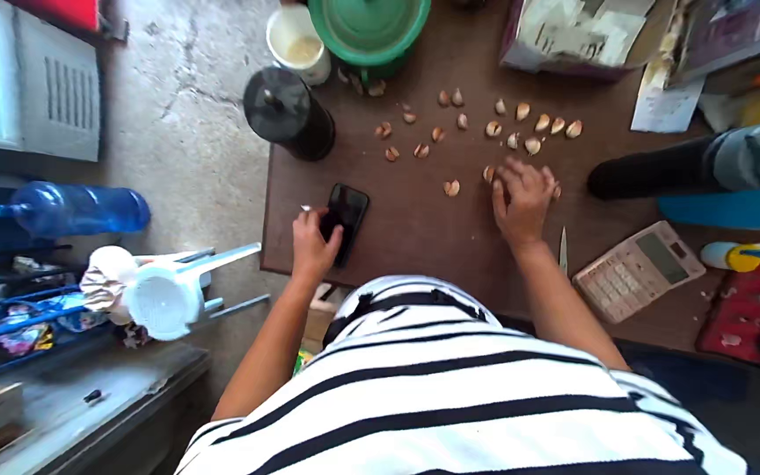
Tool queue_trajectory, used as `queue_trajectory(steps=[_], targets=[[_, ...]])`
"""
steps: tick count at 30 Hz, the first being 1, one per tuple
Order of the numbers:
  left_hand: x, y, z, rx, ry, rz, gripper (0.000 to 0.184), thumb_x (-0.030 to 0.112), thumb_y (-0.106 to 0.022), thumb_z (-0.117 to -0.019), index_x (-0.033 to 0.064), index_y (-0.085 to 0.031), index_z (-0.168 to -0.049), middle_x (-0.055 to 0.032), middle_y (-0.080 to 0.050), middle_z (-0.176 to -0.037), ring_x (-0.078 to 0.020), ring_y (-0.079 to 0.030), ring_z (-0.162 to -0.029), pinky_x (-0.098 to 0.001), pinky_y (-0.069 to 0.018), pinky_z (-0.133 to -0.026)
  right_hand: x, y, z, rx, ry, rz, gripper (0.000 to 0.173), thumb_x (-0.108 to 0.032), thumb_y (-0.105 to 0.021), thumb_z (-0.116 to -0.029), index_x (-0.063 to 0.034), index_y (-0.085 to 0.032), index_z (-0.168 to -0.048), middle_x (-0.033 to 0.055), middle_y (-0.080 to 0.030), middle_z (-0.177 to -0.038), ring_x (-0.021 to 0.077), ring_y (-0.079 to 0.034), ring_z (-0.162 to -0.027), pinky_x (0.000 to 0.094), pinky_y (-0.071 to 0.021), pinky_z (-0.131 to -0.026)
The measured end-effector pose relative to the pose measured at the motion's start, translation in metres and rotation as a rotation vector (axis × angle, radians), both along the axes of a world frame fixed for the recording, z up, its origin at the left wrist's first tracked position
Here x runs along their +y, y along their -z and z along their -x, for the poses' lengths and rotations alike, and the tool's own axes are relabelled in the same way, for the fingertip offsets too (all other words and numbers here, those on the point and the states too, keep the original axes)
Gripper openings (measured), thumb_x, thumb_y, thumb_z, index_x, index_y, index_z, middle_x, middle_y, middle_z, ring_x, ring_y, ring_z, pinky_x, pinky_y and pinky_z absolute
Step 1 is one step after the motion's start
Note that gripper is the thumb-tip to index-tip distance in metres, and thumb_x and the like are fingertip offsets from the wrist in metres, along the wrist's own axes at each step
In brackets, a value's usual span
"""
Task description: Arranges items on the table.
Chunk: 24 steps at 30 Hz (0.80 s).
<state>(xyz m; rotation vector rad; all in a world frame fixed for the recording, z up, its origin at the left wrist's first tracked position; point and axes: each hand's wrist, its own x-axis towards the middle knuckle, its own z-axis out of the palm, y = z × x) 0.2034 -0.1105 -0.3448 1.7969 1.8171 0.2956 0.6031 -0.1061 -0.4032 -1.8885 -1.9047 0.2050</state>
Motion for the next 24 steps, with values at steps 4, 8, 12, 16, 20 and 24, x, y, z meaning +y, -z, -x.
queue_trajectory(steps=[4, 8, 12, 16, 20, 24], targets=[[0.013, 0.015, -0.025, 0.329, 0.069, -0.009, 0.111, 0.071, -0.073, -0.0753, 0.0016, -0.041, -0.155, -0.0286, -0.049, -0.150, -0.0517, -0.041, -0.141, -0.0709, -0.0266, -0.114, -0.011, 0.004, 0.028, 0.048, -0.068, -0.121, 0.036, -0.024, -0.051, -0.1046, -0.0043, -0.074, -0.124, 0.0152, -0.067, -0.137, 0.0375, -0.060, -0.130, 0.0698, -0.0308, -0.116], [0.032, 0.013, -0.046, 0.426, 0.062, 0.045, 0.103, 0.058, -0.076, -0.0805, -0.0002, -0.038, -0.156, -0.0301, -0.054, -0.143, -0.0500, -0.046, -0.137, -0.0648, -0.0263, -0.117, -0.017, 0.010, 0.050, 0.094, -0.139, -0.198, 0.031, -0.023, -0.055, -0.0987, -0.0057, -0.079, -0.109, 0.0146, -0.074, -0.122, 0.0366, -0.068, -0.117, 0.0673, -0.0420, -0.107], [0.041, 0.008, -0.053, 0.454, 0.073, 0.115, 0.116, 0.060, -0.080, -0.0723, 0.0004, -0.031, -0.159, -0.0289, -0.051, -0.146, -0.0465, -0.047, -0.137, -0.0590, -0.0294, -0.118, -0.023, 0.006, 0.060, 0.115, -0.214, -0.219, 0.024, -0.019, -0.060, -0.0978, -0.0077, -0.080, -0.107, 0.0124, -0.074, -0.121, 0.0349, -0.069, -0.116, 0.0652, -0.0420, -0.108], [0.034, 0.001, -0.066, 0.336, 0.073, 0.166, 0.125, 0.052, -0.087, -0.0681, 0.0114, -0.018, -0.165, -0.0285, -0.043, -0.150, -0.0422, -0.065, -0.112, -0.0540, -0.0561, -0.091, -0.025, -0.001, 0.068, 0.131, -0.242, -0.261, 0.024, -0.018, -0.059, -0.0982, -0.0110, -0.080, -0.107, 0.0086, -0.075, -0.122, 0.0310, -0.069, -0.116, 0.0603, -0.0427, -0.109], [0.024, 0.000, -0.072, 0.095, -0.082, 0.242, 0.129, 0.048, -0.088, -0.0690, 0.0142, -0.010, -0.166, -0.0265, -0.040, -0.155, -0.0430, -0.064, -0.115, -0.0591, -0.0557, -0.090, -0.036, -0.007, 0.080, 0.213, -0.308, -0.206, 0.022, -0.011, -0.061, -0.0957, -0.0082, -0.080, -0.108, 0.0103, -0.074, -0.122, 0.0321, -0.069, -0.117, 0.0556, -0.0494, -0.105], [0.011, 0.032, -0.060, -0.380, -0.224, 0.230, 0.118, 0.035, -0.094, -0.0662, 0.0011, -0.027, -0.157, -0.0307, -0.046, -0.149, -0.0415, -0.051, -0.136, -0.0542, -0.0431, -0.112, -0.049, -0.016, 0.096, 0.319, -0.413, -0.100, 0.022, -0.005, -0.062, -0.0946, -0.0049, -0.079, -0.109, 0.0128, -0.074, -0.122, 0.0337, -0.070, -0.115, 0.0554, -0.0511, -0.103]])
